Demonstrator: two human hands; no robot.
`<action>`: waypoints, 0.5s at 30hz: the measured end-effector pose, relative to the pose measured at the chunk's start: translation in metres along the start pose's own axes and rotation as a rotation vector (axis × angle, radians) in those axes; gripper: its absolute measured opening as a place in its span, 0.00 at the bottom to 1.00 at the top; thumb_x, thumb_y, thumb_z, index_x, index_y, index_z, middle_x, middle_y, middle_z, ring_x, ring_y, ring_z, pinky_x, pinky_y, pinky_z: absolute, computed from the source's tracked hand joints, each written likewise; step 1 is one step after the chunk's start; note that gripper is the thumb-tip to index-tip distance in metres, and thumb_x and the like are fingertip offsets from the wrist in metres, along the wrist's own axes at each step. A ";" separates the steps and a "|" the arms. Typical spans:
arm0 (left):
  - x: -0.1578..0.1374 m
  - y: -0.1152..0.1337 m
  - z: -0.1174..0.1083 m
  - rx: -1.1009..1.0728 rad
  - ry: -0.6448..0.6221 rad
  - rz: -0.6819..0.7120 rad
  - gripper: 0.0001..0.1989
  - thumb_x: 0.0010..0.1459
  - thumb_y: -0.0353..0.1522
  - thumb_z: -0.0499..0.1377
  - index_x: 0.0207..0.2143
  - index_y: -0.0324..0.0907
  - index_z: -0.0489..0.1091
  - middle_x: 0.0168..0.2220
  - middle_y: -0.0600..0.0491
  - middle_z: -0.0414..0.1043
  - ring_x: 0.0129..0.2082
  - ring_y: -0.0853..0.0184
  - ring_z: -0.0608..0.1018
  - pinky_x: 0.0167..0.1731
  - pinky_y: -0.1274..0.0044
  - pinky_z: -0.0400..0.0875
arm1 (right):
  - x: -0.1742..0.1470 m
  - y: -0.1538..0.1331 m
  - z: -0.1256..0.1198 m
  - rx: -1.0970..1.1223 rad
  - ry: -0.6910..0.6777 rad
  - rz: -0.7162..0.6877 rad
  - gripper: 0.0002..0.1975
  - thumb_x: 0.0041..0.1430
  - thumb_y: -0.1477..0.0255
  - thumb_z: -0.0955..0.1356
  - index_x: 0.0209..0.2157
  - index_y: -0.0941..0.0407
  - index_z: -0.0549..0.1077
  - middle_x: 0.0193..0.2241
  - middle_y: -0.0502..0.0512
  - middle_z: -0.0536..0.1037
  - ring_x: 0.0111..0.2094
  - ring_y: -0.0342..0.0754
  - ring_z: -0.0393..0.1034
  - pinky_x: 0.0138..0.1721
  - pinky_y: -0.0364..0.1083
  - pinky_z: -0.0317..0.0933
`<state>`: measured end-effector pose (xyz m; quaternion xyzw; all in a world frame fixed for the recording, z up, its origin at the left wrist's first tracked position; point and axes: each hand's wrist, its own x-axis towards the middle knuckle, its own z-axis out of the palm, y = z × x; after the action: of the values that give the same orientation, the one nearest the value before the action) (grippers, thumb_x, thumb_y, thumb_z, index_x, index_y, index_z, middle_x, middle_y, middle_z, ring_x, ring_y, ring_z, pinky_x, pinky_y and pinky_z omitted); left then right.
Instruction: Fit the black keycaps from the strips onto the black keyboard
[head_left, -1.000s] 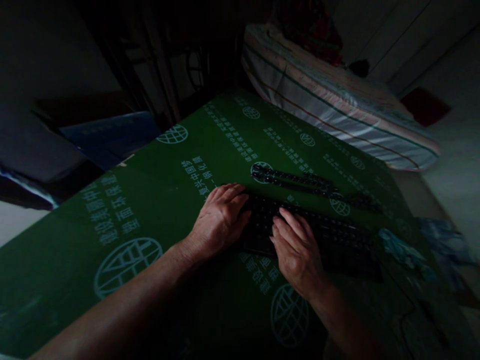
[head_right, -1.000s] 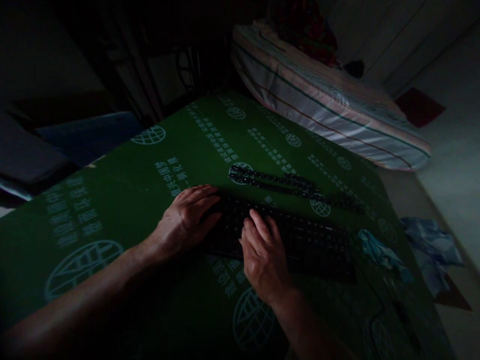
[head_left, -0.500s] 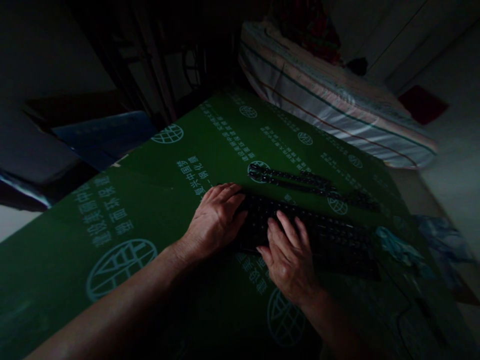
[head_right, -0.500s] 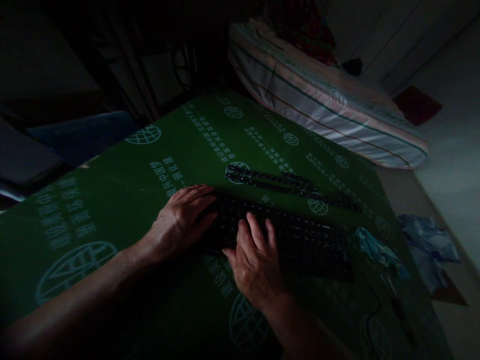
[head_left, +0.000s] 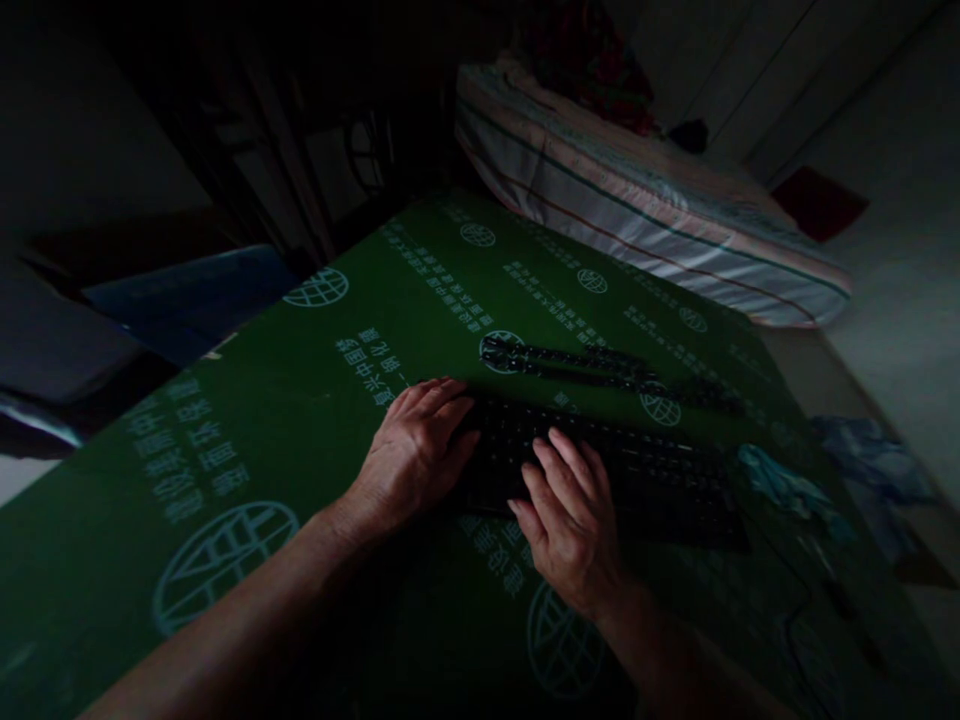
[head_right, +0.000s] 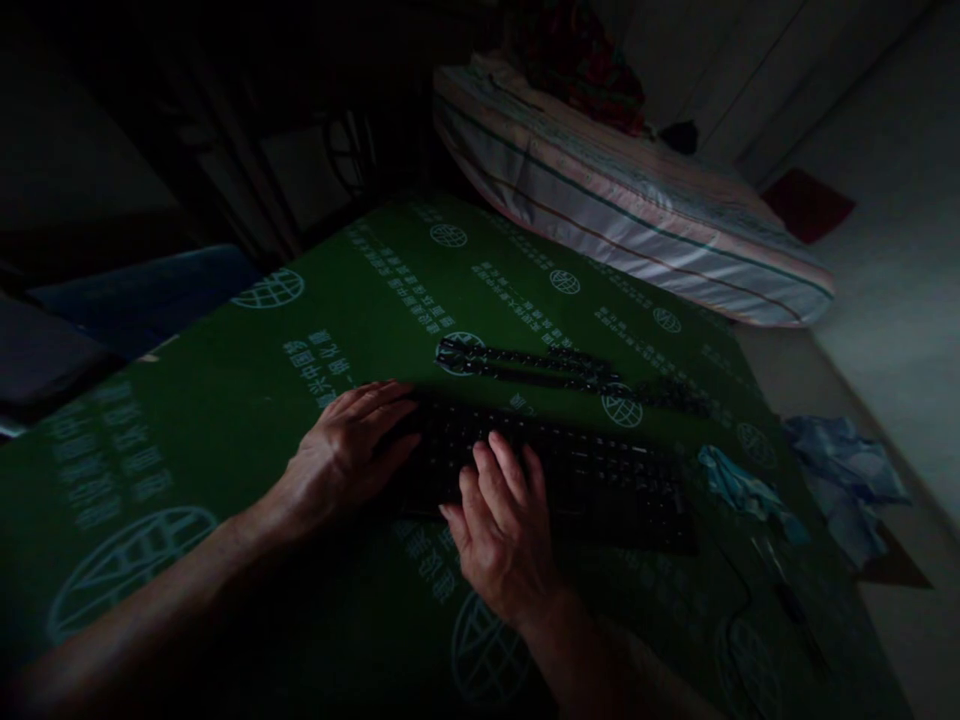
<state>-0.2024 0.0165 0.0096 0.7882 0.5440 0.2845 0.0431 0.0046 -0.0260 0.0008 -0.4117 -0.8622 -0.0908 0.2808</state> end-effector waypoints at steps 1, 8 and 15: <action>0.000 0.000 0.000 0.002 -0.001 0.002 0.17 0.59 0.36 0.52 0.45 0.35 0.71 0.50 0.40 0.70 0.52 0.53 0.70 0.52 0.59 0.65 | 0.000 0.000 0.000 0.000 -0.004 0.004 0.12 0.60 0.70 0.66 0.43 0.62 0.71 0.48 0.66 0.75 0.58 0.58 0.60 0.56 0.61 0.55; -0.001 -0.003 0.002 0.019 0.012 0.016 0.17 0.59 0.37 0.52 0.45 0.36 0.71 0.50 0.41 0.70 0.51 0.53 0.71 0.51 0.59 0.66 | 0.002 -0.001 -0.001 0.001 -0.018 0.020 0.11 0.61 0.69 0.65 0.41 0.61 0.72 0.49 0.67 0.74 0.58 0.59 0.59 0.55 0.63 0.56; -0.001 -0.002 0.001 0.009 0.005 0.009 0.17 0.59 0.36 0.52 0.46 0.36 0.71 0.50 0.40 0.70 0.52 0.53 0.70 0.51 0.58 0.66 | 0.005 0.017 -0.008 0.149 0.137 0.138 0.11 0.60 0.74 0.64 0.45 0.58 0.71 0.48 0.64 0.74 0.56 0.57 0.62 0.53 0.61 0.61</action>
<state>-0.2038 0.0172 0.0072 0.7900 0.5419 0.2843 0.0371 0.0180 -0.0153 0.0086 -0.4410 -0.8149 -0.0351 0.3744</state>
